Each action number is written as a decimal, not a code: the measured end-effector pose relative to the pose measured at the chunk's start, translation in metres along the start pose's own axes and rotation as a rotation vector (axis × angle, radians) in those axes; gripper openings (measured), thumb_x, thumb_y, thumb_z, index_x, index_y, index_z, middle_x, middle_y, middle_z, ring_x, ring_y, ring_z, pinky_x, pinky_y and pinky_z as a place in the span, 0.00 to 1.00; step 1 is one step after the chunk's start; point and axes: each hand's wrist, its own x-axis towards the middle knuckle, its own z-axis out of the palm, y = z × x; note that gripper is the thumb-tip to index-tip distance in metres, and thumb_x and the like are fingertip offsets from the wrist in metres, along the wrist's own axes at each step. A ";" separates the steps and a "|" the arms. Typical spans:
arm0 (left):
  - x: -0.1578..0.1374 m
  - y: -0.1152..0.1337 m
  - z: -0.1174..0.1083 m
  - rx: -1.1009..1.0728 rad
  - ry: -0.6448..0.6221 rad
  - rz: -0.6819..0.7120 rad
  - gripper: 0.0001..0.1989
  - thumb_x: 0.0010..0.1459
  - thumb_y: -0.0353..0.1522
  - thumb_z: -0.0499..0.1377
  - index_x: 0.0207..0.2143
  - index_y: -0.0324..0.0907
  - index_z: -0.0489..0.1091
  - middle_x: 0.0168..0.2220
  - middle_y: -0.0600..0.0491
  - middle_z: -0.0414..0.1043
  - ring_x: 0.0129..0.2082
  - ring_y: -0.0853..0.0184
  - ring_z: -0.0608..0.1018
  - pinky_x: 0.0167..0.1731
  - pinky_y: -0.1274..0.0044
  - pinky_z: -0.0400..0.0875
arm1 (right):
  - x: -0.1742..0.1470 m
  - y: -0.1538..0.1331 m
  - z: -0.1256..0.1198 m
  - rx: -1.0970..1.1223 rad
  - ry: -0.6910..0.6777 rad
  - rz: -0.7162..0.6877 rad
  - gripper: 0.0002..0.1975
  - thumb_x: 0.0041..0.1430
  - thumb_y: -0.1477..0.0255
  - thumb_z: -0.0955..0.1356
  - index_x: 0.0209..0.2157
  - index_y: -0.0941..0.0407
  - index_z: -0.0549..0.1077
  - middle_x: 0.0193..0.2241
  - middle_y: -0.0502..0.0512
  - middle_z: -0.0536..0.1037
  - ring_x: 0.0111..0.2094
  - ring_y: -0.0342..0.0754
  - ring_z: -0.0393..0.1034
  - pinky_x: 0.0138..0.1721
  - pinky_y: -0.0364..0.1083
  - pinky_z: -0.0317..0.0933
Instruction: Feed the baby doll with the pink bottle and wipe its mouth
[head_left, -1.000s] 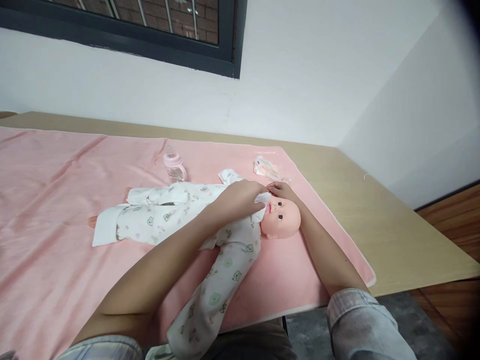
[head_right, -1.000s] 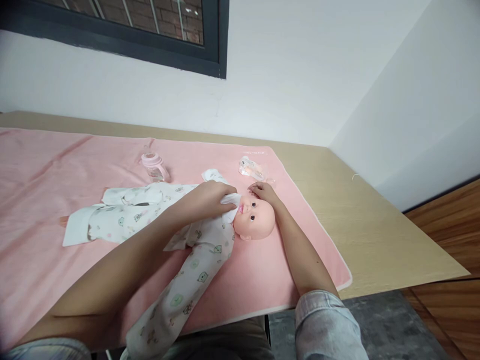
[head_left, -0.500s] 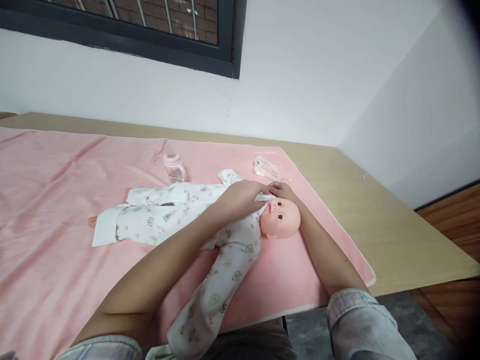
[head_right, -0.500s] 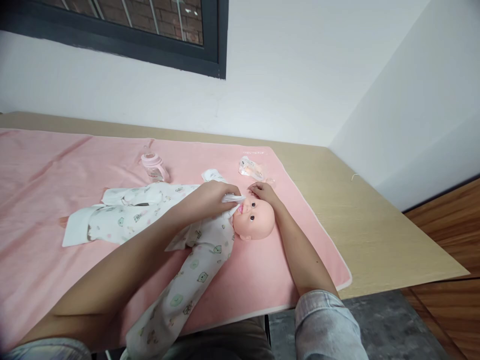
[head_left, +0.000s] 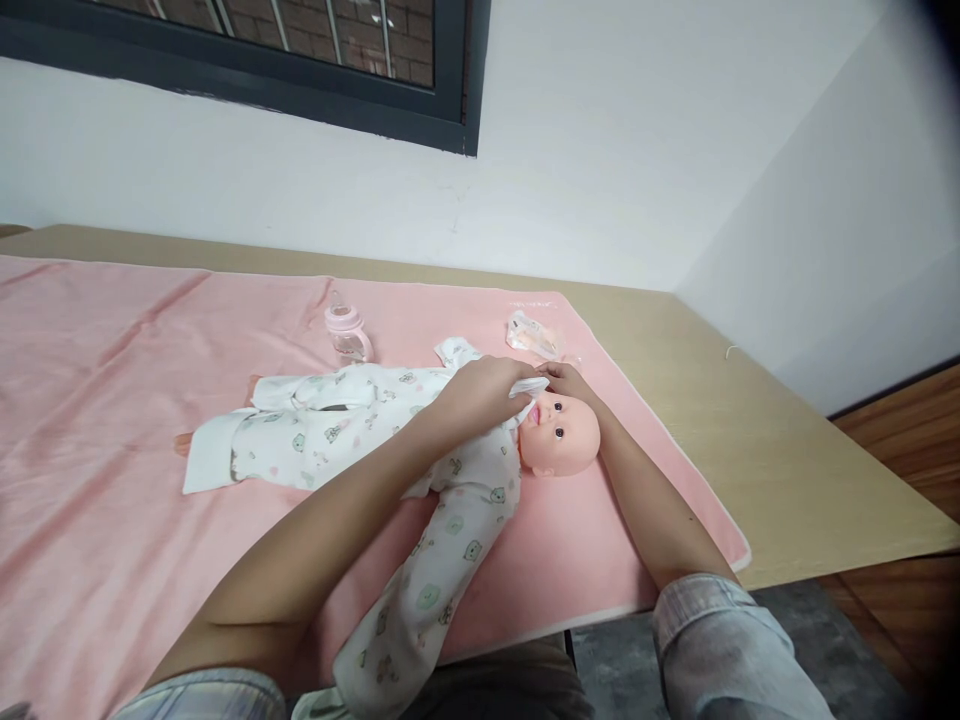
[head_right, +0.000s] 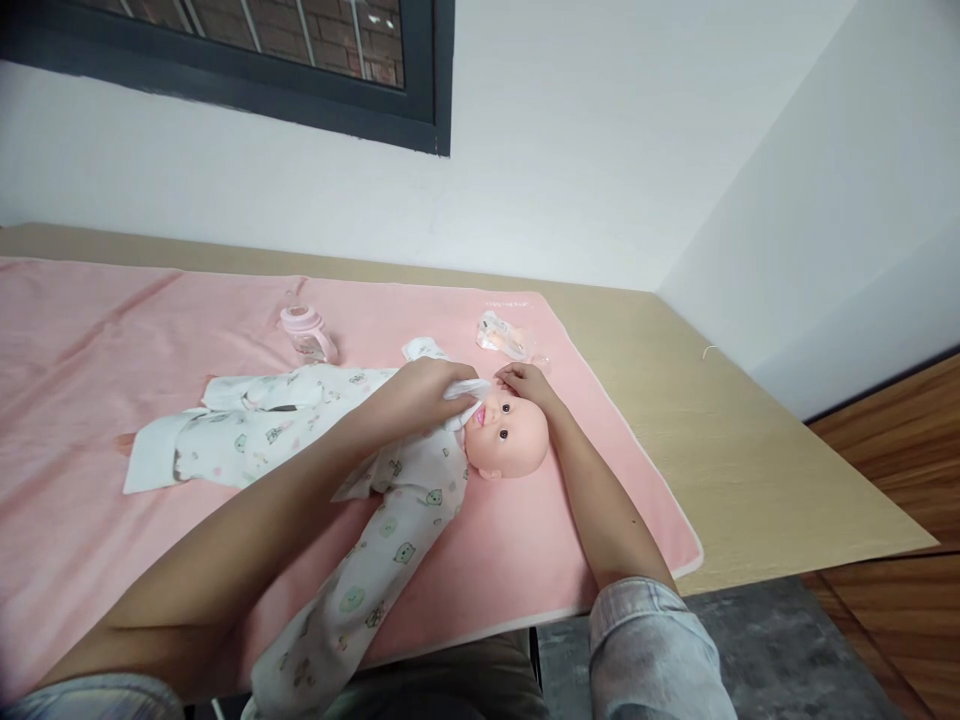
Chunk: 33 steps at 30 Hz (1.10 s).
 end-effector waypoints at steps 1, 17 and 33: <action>0.001 0.000 0.000 0.006 0.003 -0.007 0.06 0.57 0.31 0.53 0.29 0.41 0.67 0.28 0.53 0.71 0.28 0.65 0.70 0.25 0.75 0.54 | 0.000 0.000 0.000 0.002 0.002 0.002 0.10 0.48 0.66 0.71 0.31 0.58 0.75 0.26 0.52 0.77 0.29 0.44 0.69 0.33 0.44 0.63; -0.005 0.005 -0.005 -0.103 -0.067 0.036 0.11 0.55 0.33 0.53 0.21 0.41 0.59 0.20 0.58 0.60 0.22 0.70 0.63 0.23 0.75 0.51 | -0.006 -0.002 0.000 0.003 -0.033 -0.012 0.07 0.52 0.67 0.69 0.31 0.57 0.74 0.31 0.55 0.79 0.32 0.47 0.72 0.34 0.46 0.65; -0.002 0.005 0.001 -0.035 -0.030 0.040 0.07 0.54 0.30 0.55 0.30 0.42 0.73 0.29 0.56 0.74 0.28 0.67 0.71 0.26 0.77 0.57 | -0.005 -0.006 0.001 0.000 0.013 0.010 0.04 0.50 0.73 0.68 0.29 0.57 0.74 0.26 0.51 0.78 0.29 0.44 0.70 0.33 0.44 0.64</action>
